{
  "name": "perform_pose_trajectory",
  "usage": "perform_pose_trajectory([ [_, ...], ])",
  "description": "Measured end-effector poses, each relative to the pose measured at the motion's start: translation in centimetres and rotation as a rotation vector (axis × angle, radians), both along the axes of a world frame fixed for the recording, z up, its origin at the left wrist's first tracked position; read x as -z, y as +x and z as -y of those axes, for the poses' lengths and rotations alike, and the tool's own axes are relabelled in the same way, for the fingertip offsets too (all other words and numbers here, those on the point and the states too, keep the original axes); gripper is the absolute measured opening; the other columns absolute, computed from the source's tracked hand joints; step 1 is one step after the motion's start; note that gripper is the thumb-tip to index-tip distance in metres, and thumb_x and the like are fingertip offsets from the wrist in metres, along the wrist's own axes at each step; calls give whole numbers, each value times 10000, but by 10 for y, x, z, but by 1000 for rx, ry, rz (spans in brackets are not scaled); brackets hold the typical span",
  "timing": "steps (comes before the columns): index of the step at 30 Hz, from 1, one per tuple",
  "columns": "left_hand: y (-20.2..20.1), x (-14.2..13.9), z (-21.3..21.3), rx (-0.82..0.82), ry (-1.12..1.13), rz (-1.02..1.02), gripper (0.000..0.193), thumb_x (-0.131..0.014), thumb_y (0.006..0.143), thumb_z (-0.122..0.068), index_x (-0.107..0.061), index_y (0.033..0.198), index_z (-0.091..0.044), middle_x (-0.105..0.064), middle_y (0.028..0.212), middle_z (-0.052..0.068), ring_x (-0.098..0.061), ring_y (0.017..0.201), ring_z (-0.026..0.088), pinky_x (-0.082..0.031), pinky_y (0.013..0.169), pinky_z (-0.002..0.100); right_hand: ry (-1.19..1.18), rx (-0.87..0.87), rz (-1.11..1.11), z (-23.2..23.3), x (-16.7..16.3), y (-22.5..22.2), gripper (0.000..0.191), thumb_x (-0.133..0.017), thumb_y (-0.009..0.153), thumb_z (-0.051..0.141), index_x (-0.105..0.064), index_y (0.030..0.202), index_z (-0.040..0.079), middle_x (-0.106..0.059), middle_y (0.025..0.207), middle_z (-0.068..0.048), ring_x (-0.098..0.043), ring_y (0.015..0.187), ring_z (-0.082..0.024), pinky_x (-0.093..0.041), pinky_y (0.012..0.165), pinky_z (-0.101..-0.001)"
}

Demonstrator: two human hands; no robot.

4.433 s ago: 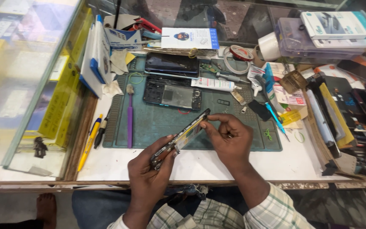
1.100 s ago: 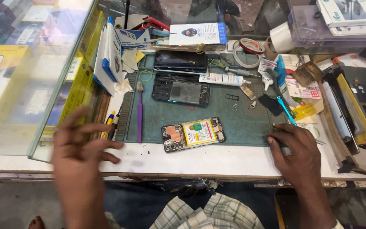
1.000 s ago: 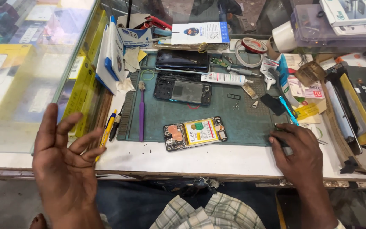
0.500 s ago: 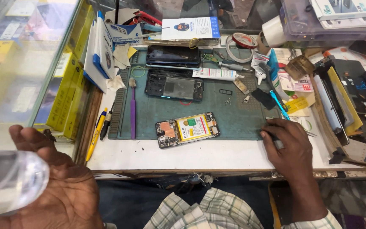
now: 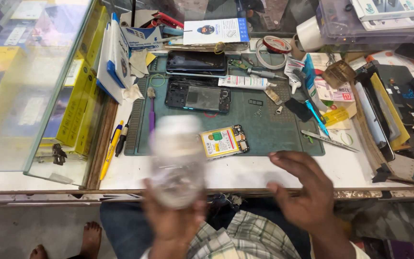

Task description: The person holds an opened smartphone with its battery exposed and uses a small brush with liquid from a squeeze bottle to scrub and clean the motherboard and internal components. They then work on the detached screen assembly, prying at its edge with a small tool.

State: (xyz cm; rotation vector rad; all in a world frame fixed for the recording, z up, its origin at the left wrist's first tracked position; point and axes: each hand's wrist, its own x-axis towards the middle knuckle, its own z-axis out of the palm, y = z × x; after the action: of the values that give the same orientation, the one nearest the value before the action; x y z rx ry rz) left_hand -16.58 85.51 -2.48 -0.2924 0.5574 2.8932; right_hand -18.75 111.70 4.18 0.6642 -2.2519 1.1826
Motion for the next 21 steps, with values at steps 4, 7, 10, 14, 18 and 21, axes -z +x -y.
perform_pose_trajectory([
  [4,1,-2,-61,231,-135,-45,685,-448,966,-621,-530,1387,-86,-695,931,133,-640,582,179,-494,383,289,-338,-195,98,14,5,17,1278,-861,724,511,-53,1659,186,-490,1524,-290,-535,1422,-410,-476,1204,-528],
  [7,-2,-13,-72,415,-246,-206,632,-465,1057,-559,-499,1401,-31,-684,967,131,-654,661,159,-506,439,278,-314,-176,123,9,6,25,1363,-860,819,472,211,1634,252,-526,1510,-259,-686,1265,-337,-614,1046,-451],
  [10,-11,-24,-57,552,-585,-284,613,-516,1014,-547,-552,1348,-34,-711,935,117,-693,680,152,-535,472,271,-386,-96,161,1,7,24,1396,-906,773,421,157,1665,264,-585,1376,-260,-708,1176,-330,-618,1023,-461],
  [14,-29,-40,-22,287,-1344,-408,539,-786,831,-402,-663,1252,-90,-733,891,73,-724,661,159,-572,527,277,-294,60,111,-15,7,18,1436,-913,709,368,160,1653,220,-639,1319,-211,-717,1164,-301,-595,1053,-450],
  [18,-50,-52,15,-413,-1942,-624,658,-909,754,-376,-621,1271,-87,-678,1062,92,-681,968,282,-559,811,410,-165,224,96,-31,6,7,1373,-906,719,178,57,1697,173,-599,1307,-222,-639,1224,-299,-564,1084,-436],
  [21,-64,-50,33,-285,-2098,-537,902,-922,627,-409,-575,1357,-10,-582,1218,180,-539,1077,373,-445,895,501,-40,248,50,-41,6,-7,1297,-918,753,71,-16,1684,117,-540,1422,-268,-616,1297,-309,-586,1096,-438],
])
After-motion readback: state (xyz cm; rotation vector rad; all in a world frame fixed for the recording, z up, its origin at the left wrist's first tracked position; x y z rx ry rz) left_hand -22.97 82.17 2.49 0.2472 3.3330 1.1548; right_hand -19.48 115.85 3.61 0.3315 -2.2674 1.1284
